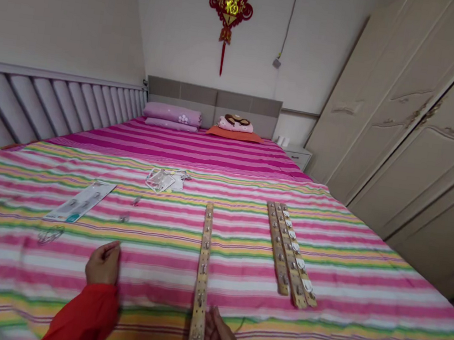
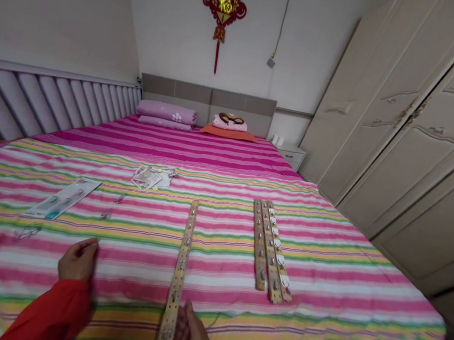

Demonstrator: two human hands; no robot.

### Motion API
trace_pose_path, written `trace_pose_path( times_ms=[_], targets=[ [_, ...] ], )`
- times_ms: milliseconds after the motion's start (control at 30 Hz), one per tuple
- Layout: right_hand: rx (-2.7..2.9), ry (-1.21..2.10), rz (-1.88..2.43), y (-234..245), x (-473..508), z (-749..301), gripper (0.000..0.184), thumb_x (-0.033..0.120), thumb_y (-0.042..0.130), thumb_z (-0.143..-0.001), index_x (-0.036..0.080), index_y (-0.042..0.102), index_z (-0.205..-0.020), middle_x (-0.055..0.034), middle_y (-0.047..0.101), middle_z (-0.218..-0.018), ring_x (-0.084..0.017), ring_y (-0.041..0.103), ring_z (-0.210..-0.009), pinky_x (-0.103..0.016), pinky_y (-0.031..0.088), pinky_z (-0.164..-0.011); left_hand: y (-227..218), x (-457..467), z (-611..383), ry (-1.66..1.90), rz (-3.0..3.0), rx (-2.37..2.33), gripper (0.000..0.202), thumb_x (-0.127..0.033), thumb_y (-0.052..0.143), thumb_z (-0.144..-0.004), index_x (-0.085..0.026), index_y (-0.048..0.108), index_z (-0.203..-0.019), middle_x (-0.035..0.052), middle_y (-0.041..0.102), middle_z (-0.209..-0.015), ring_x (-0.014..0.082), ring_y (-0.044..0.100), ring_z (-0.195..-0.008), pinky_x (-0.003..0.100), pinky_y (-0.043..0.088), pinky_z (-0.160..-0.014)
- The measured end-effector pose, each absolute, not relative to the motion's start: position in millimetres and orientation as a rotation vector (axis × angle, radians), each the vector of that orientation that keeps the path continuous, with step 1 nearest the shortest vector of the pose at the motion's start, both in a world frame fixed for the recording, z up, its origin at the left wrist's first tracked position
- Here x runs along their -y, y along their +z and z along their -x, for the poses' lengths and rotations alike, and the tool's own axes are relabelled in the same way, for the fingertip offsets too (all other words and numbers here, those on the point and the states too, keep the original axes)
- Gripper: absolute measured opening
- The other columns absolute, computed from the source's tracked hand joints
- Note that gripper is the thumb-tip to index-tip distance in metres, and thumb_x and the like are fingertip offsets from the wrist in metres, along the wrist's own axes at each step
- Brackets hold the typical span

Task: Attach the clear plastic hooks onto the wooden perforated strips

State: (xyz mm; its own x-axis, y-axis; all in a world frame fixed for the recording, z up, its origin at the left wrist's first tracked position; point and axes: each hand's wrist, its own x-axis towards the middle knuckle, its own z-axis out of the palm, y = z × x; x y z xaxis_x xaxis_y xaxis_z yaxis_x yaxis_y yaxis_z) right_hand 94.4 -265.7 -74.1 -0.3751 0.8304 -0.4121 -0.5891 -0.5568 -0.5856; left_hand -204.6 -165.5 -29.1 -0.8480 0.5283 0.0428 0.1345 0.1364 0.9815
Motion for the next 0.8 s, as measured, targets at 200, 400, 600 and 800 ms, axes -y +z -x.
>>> trace_pose_path(
  times_ms=[200,400,600,800],
  targets=[
    [0.247,2.082,0.714,-58,270,-88,0.035,0.043,0.070,-0.072,0.011,0.070,-0.086,-0.0100,0.073,-0.076,-0.022,0.067,-0.070,-0.031,0.049,-0.066,-32,205,162,1.647,-0.715,-1.868,0.040,-0.042,0.066,-0.050,-0.016,0.067,-0.082,0.0027,0.066,-0.075,0.0195,0.059,-0.075,0.032,0.048,-0.070],
    [0.228,2.029,0.657,-49,271,-86,0.020,0.030,0.075,-0.071,0.014,0.070,-0.082,-0.0064,0.072,-0.071,-0.018,0.066,-0.062,-0.029,0.049,-0.065,-50,244,107,1.317,-0.561,-1.420,0.043,-0.040,0.076,-0.044,-0.016,0.066,-0.079,0.0065,0.068,-0.077,0.0199,0.064,-0.074,0.027,0.048,-0.059],
    [0.326,2.027,0.576,-41,269,-79,0.020,0.028,0.075,-0.070,0.014,0.070,-0.084,-0.0061,0.072,-0.074,-0.020,0.066,-0.070,-0.032,0.049,-0.071,-61,268,73,1.147,-0.636,-1.276,0.049,-0.051,0.076,-0.048,-0.019,0.068,-0.084,0.0132,0.068,-0.094,0.0266,0.064,-0.086,0.032,0.049,-0.066],
    [0.365,2.042,0.562,-47,272,-77,0.029,0.034,0.076,-0.067,0.015,0.070,-0.088,-0.0085,0.072,-0.081,-0.023,0.067,-0.075,-0.033,0.050,-0.071,-60,273,55,1.074,-0.718,-1.229,0.066,-0.072,0.061,-0.055,-0.017,0.069,-0.089,0.0121,0.068,-0.086,0.0261,0.064,-0.080,0.036,0.050,-0.070]
  ],
)
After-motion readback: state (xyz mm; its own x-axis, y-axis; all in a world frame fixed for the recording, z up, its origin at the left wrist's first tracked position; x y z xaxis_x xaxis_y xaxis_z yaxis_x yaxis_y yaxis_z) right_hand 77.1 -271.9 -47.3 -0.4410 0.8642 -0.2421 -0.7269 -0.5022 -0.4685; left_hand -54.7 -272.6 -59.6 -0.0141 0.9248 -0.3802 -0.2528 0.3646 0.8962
